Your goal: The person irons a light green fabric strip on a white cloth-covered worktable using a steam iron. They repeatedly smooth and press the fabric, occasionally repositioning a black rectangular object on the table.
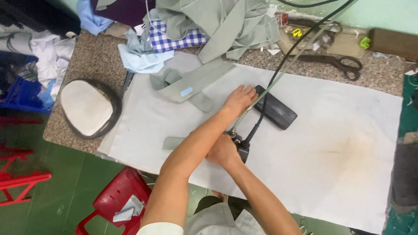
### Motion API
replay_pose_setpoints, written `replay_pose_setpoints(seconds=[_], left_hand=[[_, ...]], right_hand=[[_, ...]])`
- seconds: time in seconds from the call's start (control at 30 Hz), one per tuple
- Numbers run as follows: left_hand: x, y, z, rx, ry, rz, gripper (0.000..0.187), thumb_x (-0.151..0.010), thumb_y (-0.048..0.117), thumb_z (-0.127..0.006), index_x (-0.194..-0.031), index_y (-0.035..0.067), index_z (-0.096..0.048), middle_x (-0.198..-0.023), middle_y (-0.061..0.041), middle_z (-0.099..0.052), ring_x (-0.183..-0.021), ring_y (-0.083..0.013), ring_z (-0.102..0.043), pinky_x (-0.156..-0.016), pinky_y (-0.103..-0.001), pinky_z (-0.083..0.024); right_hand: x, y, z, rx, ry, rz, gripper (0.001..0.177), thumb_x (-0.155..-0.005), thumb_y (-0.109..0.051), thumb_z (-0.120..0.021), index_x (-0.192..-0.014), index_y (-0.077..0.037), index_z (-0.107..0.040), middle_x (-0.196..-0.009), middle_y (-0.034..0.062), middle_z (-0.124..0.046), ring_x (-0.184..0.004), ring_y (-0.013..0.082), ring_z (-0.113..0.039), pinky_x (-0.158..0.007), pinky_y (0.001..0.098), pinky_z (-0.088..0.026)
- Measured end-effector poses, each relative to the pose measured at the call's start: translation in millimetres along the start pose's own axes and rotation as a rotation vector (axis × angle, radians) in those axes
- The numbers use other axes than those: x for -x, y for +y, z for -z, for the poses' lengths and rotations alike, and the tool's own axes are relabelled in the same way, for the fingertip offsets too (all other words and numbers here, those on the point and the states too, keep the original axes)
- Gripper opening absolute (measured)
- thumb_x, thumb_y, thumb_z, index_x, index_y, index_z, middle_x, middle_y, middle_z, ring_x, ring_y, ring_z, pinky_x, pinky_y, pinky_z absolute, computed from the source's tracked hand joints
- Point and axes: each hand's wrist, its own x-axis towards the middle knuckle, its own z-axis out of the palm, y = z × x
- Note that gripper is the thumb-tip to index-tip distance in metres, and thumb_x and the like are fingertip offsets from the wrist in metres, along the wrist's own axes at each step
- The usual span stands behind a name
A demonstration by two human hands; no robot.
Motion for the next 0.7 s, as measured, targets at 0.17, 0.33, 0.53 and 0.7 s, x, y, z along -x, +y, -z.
replay_pose_setpoints(seconds=[0.17, 0.33, 0.53, 0.7], left_hand=[[-35.9, 3.2, -2.3, 0.064, -0.170, -0.148, 0.068, -0.084, 0.039, -0.074, -0.146, 0.027, -0.049, -0.157, 0.000, -0.041, -0.151, -0.0223, -0.027, -0.121, -0.046, -0.028], [-29.4, 1.7, 11.6, 0.160, -0.254, -0.172, 0.083, -0.080, 0.054, -0.080, -0.144, 0.014, -0.045, -0.148, -0.005, -0.043, -0.145, -0.0207, -0.034, -0.127, -0.044, -0.021], [31.7, -37.3, 58.6, 0.176, -0.244, -0.102, 0.081, -0.083, 0.050, -0.075, -0.154, 0.028, -0.042, -0.127, -0.009, -0.050, -0.122, -0.0287, -0.049, -0.100, -0.043, -0.043], [170.7, -116.1, 146.2, 0.402, 0.178, 0.084, 0.070, -0.077, 0.041, -0.079, -0.141, 0.016, -0.062, -0.116, -0.019, -0.056, -0.106, -0.0383, -0.056, -0.096, -0.050, -0.042]], right_hand=[[8.6, -3.1, 1.5, -0.015, -0.004, -0.007, 0.027, -0.086, -0.034, -0.061, -0.093, -0.009, -0.067, -0.080, 0.0106, -0.072, -0.079, 0.0323, -0.073, -0.068, 0.0422, -0.060], [16.8, -0.9, 22.5, -0.068, -0.038, 0.056, 0.019, -0.082, -0.026, -0.060, -0.080, -0.009, -0.069, -0.071, 0.0087, -0.070, -0.067, 0.0290, -0.070, -0.065, 0.0382, -0.059], [6.9, -15.9, 30.0, 0.175, 0.034, 0.050, 0.018, -0.082, -0.021, -0.061, -0.082, -0.011, -0.075, -0.070, 0.0071, -0.073, -0.068, 0.0266, -0.074, -0.058, 0.0402, -0.058], [5.8, -12.1, 9.6, 0.225, 0.072, -0.075, 0.026, -0.086, -0.021, -0.054, -0.108, -0.010, -0.063, -0.075, 0.0120, -0.074, -0.071, 0.0304, -0.076, -0.063, 0.0432, -0.061]])
